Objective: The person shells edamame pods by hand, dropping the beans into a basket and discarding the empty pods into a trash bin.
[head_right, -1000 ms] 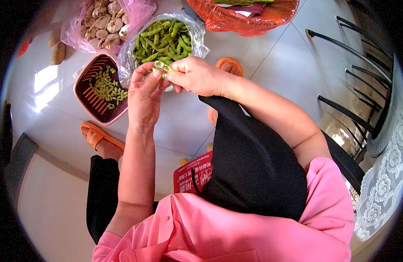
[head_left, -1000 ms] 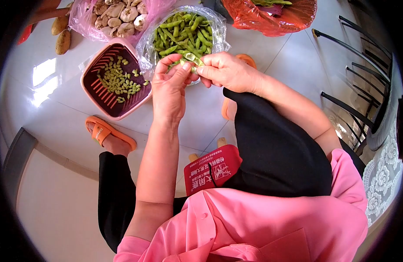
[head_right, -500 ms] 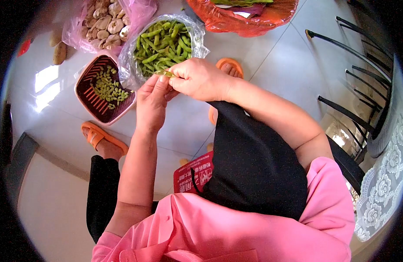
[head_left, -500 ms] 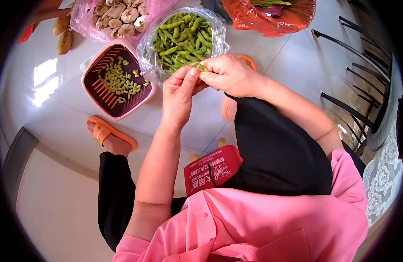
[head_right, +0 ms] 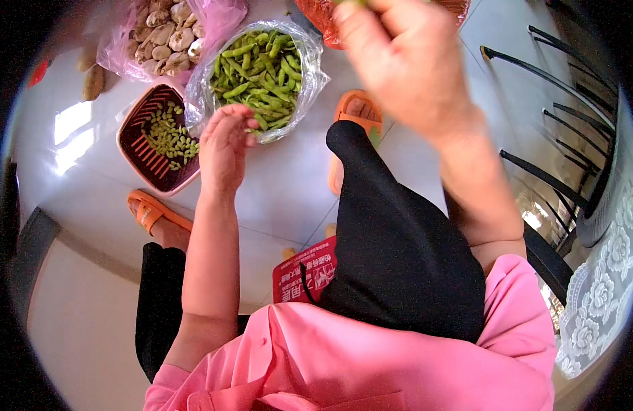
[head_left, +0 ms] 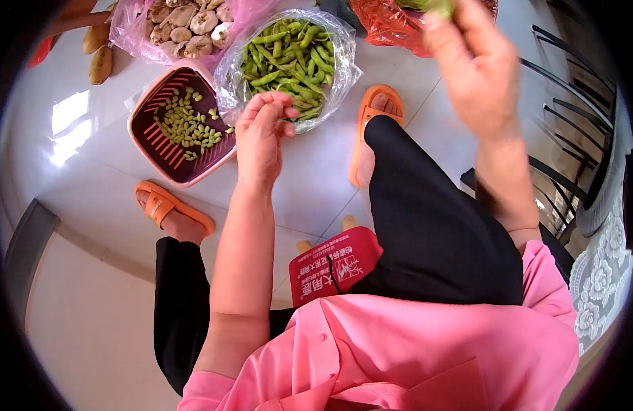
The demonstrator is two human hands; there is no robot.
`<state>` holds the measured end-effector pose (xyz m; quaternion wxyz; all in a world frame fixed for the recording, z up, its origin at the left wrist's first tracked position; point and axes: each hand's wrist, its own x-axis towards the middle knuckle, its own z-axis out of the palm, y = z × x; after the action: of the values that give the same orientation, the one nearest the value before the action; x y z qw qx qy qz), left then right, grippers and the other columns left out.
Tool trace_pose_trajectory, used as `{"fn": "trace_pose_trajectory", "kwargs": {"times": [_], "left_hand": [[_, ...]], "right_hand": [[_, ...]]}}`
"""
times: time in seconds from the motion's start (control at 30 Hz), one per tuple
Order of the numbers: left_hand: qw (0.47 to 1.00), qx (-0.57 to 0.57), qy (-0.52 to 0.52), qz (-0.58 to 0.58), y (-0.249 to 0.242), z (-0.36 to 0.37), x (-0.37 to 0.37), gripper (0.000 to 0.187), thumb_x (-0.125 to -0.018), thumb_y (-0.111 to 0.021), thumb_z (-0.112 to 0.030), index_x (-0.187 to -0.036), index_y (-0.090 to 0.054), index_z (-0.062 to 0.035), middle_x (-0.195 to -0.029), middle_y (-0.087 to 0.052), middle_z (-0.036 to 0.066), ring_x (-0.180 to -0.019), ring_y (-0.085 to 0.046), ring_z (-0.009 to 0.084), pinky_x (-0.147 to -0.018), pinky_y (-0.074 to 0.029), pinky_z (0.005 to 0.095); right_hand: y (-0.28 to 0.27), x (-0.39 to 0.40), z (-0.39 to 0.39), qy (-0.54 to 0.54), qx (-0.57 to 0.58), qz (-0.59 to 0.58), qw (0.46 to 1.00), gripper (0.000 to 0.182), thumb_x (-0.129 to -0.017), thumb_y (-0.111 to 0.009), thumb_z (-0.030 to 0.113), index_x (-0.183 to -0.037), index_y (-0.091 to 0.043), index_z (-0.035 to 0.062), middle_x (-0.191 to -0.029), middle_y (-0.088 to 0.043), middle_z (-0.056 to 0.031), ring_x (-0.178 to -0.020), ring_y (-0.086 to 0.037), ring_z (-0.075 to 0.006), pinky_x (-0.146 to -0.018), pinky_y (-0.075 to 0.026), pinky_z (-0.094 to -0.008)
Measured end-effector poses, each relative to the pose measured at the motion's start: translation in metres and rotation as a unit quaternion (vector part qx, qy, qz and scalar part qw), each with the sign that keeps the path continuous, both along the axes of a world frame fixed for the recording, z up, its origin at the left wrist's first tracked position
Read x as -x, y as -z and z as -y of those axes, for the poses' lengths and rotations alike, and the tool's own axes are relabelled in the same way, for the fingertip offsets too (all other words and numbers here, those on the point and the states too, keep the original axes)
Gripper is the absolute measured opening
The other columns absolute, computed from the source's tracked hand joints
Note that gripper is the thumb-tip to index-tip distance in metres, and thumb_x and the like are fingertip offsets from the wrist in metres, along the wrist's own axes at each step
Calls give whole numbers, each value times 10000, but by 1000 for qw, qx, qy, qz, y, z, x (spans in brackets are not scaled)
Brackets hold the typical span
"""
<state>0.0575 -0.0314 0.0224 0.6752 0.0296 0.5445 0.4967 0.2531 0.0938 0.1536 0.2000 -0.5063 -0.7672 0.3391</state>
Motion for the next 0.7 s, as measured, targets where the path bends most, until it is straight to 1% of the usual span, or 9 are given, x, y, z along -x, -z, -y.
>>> {"fn": "trace_pose_trajectory", "kwargs": {"times": [0.07, 0.17, 0.23, 0.37, 0.43, 0.5, 0.57, 0.63, 0.7], "left_hand": [[987, 1, 82, -135, 7, -9, 9, 144, -868, -487, -77, -931, -592, -2, -822, -580, 58, -725, -556, 111, -543, -415, 233], [892, -19, 202, -405, 22, -27, 14, 185, -851, -530, -113, -971, -617, -3, -807, -608, 105, -736, -596, 158, -590, -469, 294], [738, -83, 270, -614, 32, -34, 18, 212, -820, -571, -141, -989, -614, -20, -897, -618, 163, -778, -615, 273, -669, -487, 386], [646, -30, 406, -645, 44, -36, 20, 245, -793, -600, -153, -1017, -599, -54, -926, -595, 178, -839, -603, 329, -735, -483, 416], [644, -46, 396, -653, 49, -33, 21, 221, -784, -617, -175, -969, -611, -55, -895, -589, 170, -825, -601, 335, -723, -478, 432], [737, -101, 262, -615, 48, -29, 20, 217, -768, -665, -169, -920, -624, -20, -749, -600, 113, -672, -582, 218, -630, -469, 327], [792, -75, 234, -558, 11, -29, 9, 205, -764, -679, -152, -905, -621, -15, -691, -558, 64, -623, -527, 162, -582, -437, 286], [857, -70, 172, -481, -12, -21, -11, 185, -756, -699, -105, -887, -612, -9, -603, -433, -39, -556, -382, 60, -498, -343, 213], [864, -98, 163, -466, -26, -16, -25, 188, -746, -699, -78, -895, -604, -14, -598, -432, -27, -550, -397, 67, -502, -354, 223]], "right_hand": [[-20, 19, -8, 84, -56, 65, 993, 339, -743, -572, 11, -1075, -537, -49, -1004, -546, -174, -856, -568, -296, -770, -462, -353], [13, -7, -27, 3, -296, 212, 931, 315, -741, -578, 10, -1049, -549, -49, -973, -555, -164, -797, -581, -272, -700, -480, -330], [15, -2, -26, -34, -391, 247, 886, 292, -739, -582, 10, -1024, -560, -47, -957, -558, -159, -762, -586, -264, -654, -487, -318], [21, 14, -5, -91, -240, 35, 966, 207, -766, -568, 4, -970, -589, -26, -933, -578, -132, -752, -589, -224, -651, -482, -288], [34, 17, 6, -135, -213, 15, 967, 136, -848, -562, 45, -970, -605, 3, -890, -619, -61, -734, -585, -128, -654, -466, -241], [49, 28, 23, -97, -86, -39, 991, 87, -775, -606, 119, -832, -606, 53, -728, -588, -74, -648, -587, -275, -581, -479, -362], [70, 30, 30, -89, -6, -51, 995, 108, -784, -610, 133, -831, -621, 35, -717, -595, -86, -631, -592, -243, -585, -480, -333], [90, 32, 32, -47, 200, -49, 977, 119, -827, -596, 76, -910, -638, 2, -770, -622, -37, -675, -556, -86, -625, -457, -248], [101, 35, 35, -26, 252, -83, 964, 140, -812, -603, 113, -876, -647, -3, -748, -639, -59, -664, -570, -94, -614, -463, -253]]}}
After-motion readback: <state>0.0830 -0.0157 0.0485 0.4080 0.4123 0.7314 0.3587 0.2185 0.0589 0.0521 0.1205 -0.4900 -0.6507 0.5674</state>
